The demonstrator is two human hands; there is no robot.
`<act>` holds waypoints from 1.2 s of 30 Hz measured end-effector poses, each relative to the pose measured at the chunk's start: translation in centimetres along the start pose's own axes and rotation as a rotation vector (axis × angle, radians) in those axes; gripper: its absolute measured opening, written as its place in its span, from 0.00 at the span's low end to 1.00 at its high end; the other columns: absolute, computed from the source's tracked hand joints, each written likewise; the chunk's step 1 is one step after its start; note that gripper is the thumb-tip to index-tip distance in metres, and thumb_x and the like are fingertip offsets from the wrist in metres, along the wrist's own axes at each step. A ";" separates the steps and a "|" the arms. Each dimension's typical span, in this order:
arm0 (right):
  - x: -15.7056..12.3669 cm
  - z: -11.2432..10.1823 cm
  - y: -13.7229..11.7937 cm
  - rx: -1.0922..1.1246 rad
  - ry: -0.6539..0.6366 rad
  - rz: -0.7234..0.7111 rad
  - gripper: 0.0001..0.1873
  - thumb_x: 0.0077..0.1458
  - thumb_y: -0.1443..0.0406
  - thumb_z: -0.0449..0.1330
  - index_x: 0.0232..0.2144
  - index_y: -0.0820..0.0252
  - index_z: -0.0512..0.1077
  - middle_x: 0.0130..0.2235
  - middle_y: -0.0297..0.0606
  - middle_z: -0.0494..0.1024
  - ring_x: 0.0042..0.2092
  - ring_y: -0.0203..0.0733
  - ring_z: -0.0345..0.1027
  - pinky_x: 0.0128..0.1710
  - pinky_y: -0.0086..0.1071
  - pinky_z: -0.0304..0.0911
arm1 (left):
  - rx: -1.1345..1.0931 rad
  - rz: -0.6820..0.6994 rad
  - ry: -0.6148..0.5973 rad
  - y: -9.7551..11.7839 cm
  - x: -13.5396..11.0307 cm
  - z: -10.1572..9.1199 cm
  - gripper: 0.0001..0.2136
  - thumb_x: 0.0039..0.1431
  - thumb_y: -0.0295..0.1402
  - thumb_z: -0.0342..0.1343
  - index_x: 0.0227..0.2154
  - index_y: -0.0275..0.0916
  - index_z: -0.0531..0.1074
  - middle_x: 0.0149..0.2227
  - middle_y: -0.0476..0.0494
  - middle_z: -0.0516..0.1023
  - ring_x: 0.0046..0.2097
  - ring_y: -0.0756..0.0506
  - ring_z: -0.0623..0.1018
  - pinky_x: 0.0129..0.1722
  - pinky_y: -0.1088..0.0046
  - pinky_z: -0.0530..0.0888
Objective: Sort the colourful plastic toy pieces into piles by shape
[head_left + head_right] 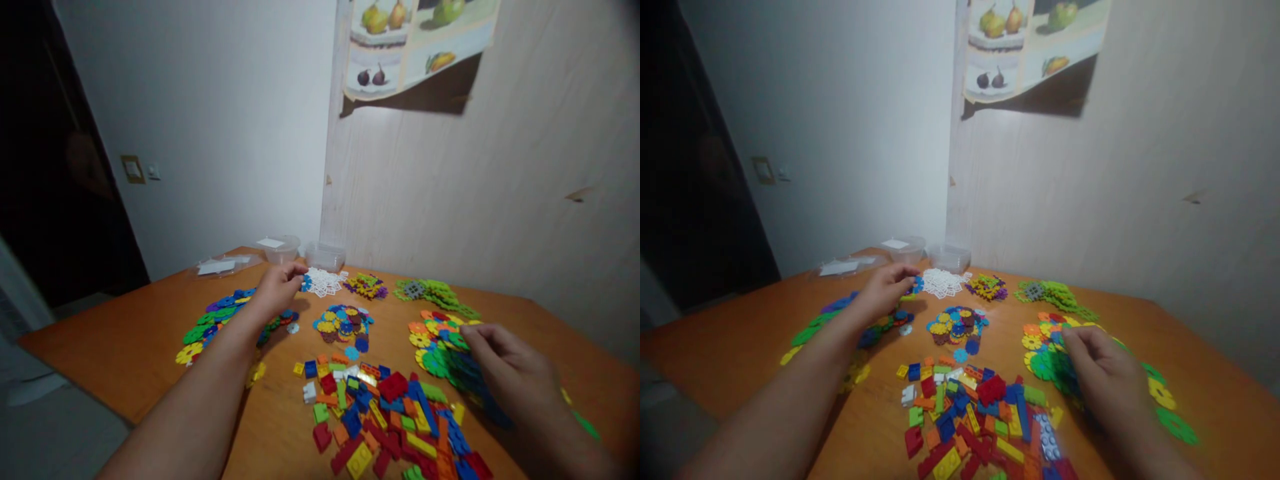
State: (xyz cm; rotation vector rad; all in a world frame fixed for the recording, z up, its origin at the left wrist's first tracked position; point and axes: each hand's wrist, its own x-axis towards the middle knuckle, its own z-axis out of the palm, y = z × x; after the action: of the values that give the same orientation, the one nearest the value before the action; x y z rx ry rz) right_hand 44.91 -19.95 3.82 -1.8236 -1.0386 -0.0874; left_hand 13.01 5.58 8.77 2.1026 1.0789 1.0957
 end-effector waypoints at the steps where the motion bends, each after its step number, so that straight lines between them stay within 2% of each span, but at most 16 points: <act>1: -0.4 0.3 -0.8 0.042 -0.046 0.008 0.26 0.58 0.41 0.60 0.32 0.57 0.78 0.27 0.34 0.76 0.29 0.41 0.69 0.26 0.30 0.63 | -0.113 0.021 -0.054 0.9 -0.5 0.5 0.13 0.63 0.32 0.57 0.48 0.37 0.80 0.44 0.41 0.85 0.44 0.44 0.82 0.47 0.66 0.77; 4: -1.9 1.3 -3.1 0.203 -0.203 0.028 0.26 0.61 0.42 0.59 0.35 0.57 0.80 0.32 0.37 0.79 0.33 0.42 0.73 0.28 0.31 0.67 | -0.350 0.066 -0.244 3.6 -2.7 2.0 0.13 0.62 0.37 0.62 0.47 0.37 0.79 0.38 0.44 0.83 0.38 0.47 0.80 0.41 0.68 0.77; 7: -3.4 1.9 -4.7 0.218 -0.314 -0.023 0.25 0.61 0.43 0.61 0.45 0.56 0.82 0.42 0.42 0.84 0.42 0.47 0.78 0.39 0.36 0.74 | -0.528 0.078 -0.465 5.9 -5.3 3.3 0.14 0.63 0.39 0.62 0.47 0.36 0.77 0.37 0.45 0.81 0.36 0.49 0.79 0.38 0.71 0.76; 10: -4.4 2.0 -5.6 0.213 -0.440 -0.087 0.27 0.63 0.44 0.60 0.53 0.53 0.80 0.45 0.42 0.84 0.46 0.48 0.78 0.44 0.37 0.74 | -0.528 0.144 -0.594 7.5 -7.3 4.1 0.12 0.65 0.38 0.61 0.46 0.36 0.77 0.34 0.47 0.79 0.35 0.50 0.77 0.36 0.74 0.74; 12: -4.7 1.9 -6.0 0.244 -0.545 -0.138 0.24 0.66 0.46 0.58 0.51 0.53 0.80 0.43 0.40 0.84 0.44 0.46 0.78 0.43 0.35 0.73 | -0.438 0.222 -0.628 8.3 -8.2 4.4 0.10 0.65 0.35 0.60 0.44 0.36 0.78 0.33 0.48 0.78 0.35 0.51 0.76 0.36 0.75 0.73; 15: -5.1 1.7 -6.6 0.238 -0.619 -0.212 0.21 0.68 0.48 0.55 0.40 0.55 0.80 0.36 0.36 0.81 0.38 0.40 0.75 0.38 0.31 0.69 | -0.363 0.301 -0.652 8.9 -8.9 4.7 0.08 0.65 0.34 0.59 0.43 0.37 0.78 0.32 0.48 0.78 0.34 0.51 0.75 0.36 0.75 0.73; 17: -5.0 1.6 -6.8 0.211 -0.591 -0.216 0.22 0.68 0.48 0.55 0.35 0.56 0.79 0.32 0.35 0.79 0.34 0.38 0.71 0.33 0.29 0.65 | -0.372 0.309 -0.656 8.7 -9.1 5.0 0.10 0.65 0.34 0.58 0.45 0.37 0.78 0.35 0.47 0.80 0.35 0.50 0.77 0.37 0.74 0.74; 20: -3.8 1.3 -5.9 0.198 -0.429 -0.132 0.23 0.66 0.46 0.56 0.32 0.57 0.77 0.29 0.34 0.75 0.32 0.38 0.68 0.31 0.29 0.63 | -0.398 0.289 -0.603 8.0 -8.7 5.5 0.14 0.66 0.36 0.58 0.51 0.37 0.77 0.41 0.43 0.83 0.41 0.47 0.81 0.42 0.70 0.77; 24: -0.2 0.2 -1.7 0.104 -0.101 0.009 0.25 0.60 0.42 0.59 0.30 0.57 0.76 0.26 0.33 0.72 0.29 0.38 0.64 0.27 0.30 0.60 | -0.382 0.245 -0.458 6.7 -7.2 5.3 0.14 0.67 0.40 0.58 0.49 0.37 0.78 0.41 0.40 0.84 0.40 0.46 0.82 0.41 0.68 0.79; 26: 1.8 -0.4 1.3 0.005 0.006 0.072 0.26 0.57 0.41 0.60 0.28 0.57 0.75 0.24 0.33 0.70 0.27 0.38 0.62 0.25 0.30 0.56 | -0.397 0.227 -0.398 6.1 -6.4 5.0 0.14 0.67 0.41 0.58 0.47 0.37 0.79 0.40 0.41 0.84 0.38 0.46 0.82 0.39 0.69 0.79; 29: 3.7 -1.1 5.0 -0.107 0.034 0.149 0.27 0.56 0.41 0.59 0.25 0.57 0.73 0.21 0.33 0.69 0.24 0.38 0.60 0.22 0.31 0.52 | -0.380 0.237 -0.295 5.4 -5.4 4.6 0.13 0.65 0.42 0.59 0.44 0.38 0.79 0.37 0.44 0.84 0.37 0.46 0.81 0.39 0.70 0.78; 31: 4.2 -1.3 6.5 -0.152 0.028 0.168 0.27 0.54 0.40 0.59 0.23 0.57 0.72 0.20 0.34 0.68 0.23 0.38 0.60 0.21 0.31 0.51 | -0.341 0.250 -0.232 5.1 -4.9 4.4 0.13 0.65 0.42 0.60 0.43 0.38 0.80 0.36 0.45 0.83 0.37 0.47 0.80 0.40 0.71 0.78; 36: 4.3 -1.7 6.7 -0.213 0.053 0.154 0.26 0.54 0.40 0.59 0.28 0.56 0.74 0.22 0.34 0.72 0.25 0.40 0.63 0.23 0.31 0.52 | -0.319 0.215 -0.165 4.8 -4.2 3.8 0.12 0.64 0.42 0.59 0.41 0.38 0.79 0.33 0.47 0.80 0.35 0.48 0.78 0.37 0.72 0.75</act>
State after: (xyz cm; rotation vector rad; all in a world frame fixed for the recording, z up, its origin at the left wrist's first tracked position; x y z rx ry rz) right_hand 52.82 -19.56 1.91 -2.0766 -0.8752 -0.1577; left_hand 16.71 -0.84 8.53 2.0384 0.5677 1.0878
